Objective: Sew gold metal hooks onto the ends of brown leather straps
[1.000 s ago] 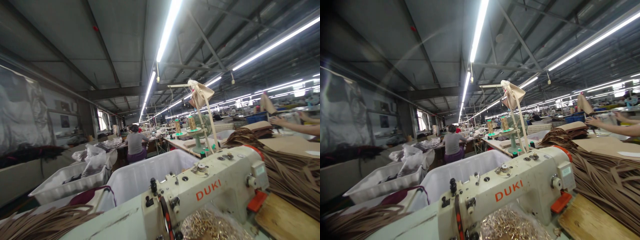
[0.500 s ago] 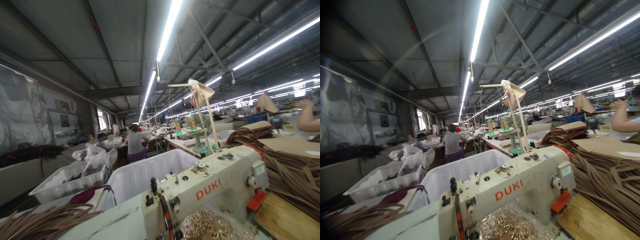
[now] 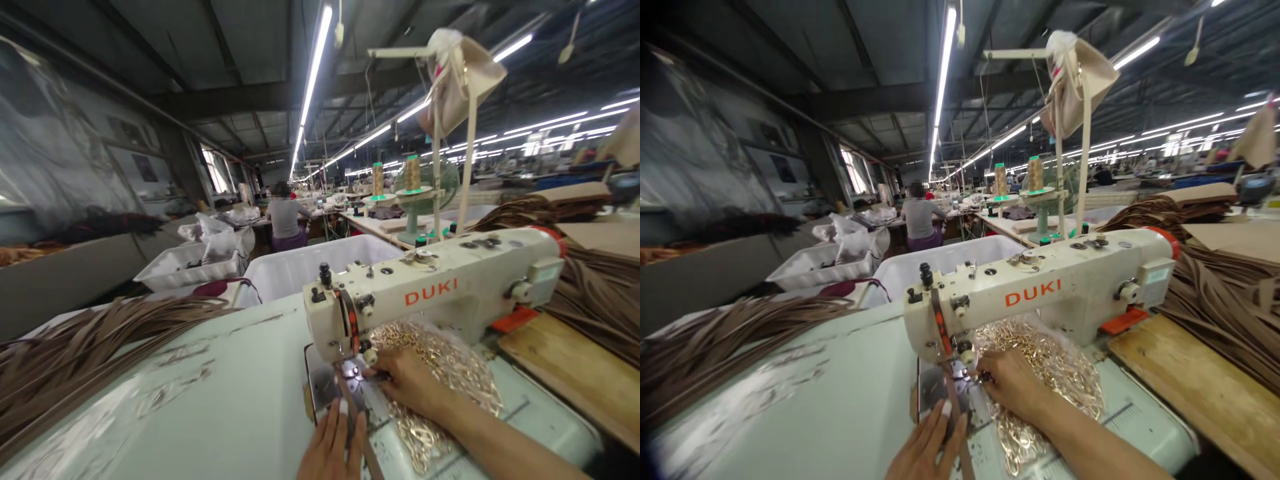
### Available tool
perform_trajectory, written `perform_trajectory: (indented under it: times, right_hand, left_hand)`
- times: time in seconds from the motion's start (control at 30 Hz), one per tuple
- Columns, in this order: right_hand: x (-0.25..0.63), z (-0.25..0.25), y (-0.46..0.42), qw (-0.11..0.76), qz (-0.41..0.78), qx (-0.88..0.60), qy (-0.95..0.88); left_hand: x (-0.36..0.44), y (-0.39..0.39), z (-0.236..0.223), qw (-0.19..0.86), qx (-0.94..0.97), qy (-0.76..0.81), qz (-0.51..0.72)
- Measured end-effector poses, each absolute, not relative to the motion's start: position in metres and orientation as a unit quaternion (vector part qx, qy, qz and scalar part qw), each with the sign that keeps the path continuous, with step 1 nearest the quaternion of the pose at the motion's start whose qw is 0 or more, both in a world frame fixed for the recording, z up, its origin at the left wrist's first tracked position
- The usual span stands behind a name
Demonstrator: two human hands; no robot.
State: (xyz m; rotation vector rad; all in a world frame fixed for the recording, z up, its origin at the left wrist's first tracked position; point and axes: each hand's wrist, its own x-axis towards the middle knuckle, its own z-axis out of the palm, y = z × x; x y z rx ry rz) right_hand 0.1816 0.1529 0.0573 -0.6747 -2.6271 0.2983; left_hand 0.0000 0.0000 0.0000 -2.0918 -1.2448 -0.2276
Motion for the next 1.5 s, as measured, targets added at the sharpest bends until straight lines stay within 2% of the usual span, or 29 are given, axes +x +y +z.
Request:
perform_trajectory:
  times: [0.07,0.3,1.0,1.23,1.5]
  right_hand:
    - [0.182,0.061,0.153,0.199,0.106,-0.240,-0.944]
    - [0.181,0.062,0.152,0.209,0.093,-0.229,-0.946]
    - [0.182,0.063,0.151,0.198,0.083,-0.226,-0.950]
    - [0.182,0.064,0.150,0.198,0.077,-0.226,-0.951]
    - [0.182,0.069,0.147,0.195,0.098,-0.230,-0.948]
  left_hand:
    - [0.000,0.000,0.002,0.375,-0.799,-0.466,-0.061]
    - [0.001,-0.002,0.010,0.386,-0.794,-0.470,-0.026]
    - [0.001,-0.004,0.022,0.319,-0.819,-0.474,-0.047]
    - [-0.001,-0.005,0.042,0.232,-0.848,-0.460,-0.123]
    - [0.006,-0.002,0.051,0.101,-0.832,-0.513,-0.183]
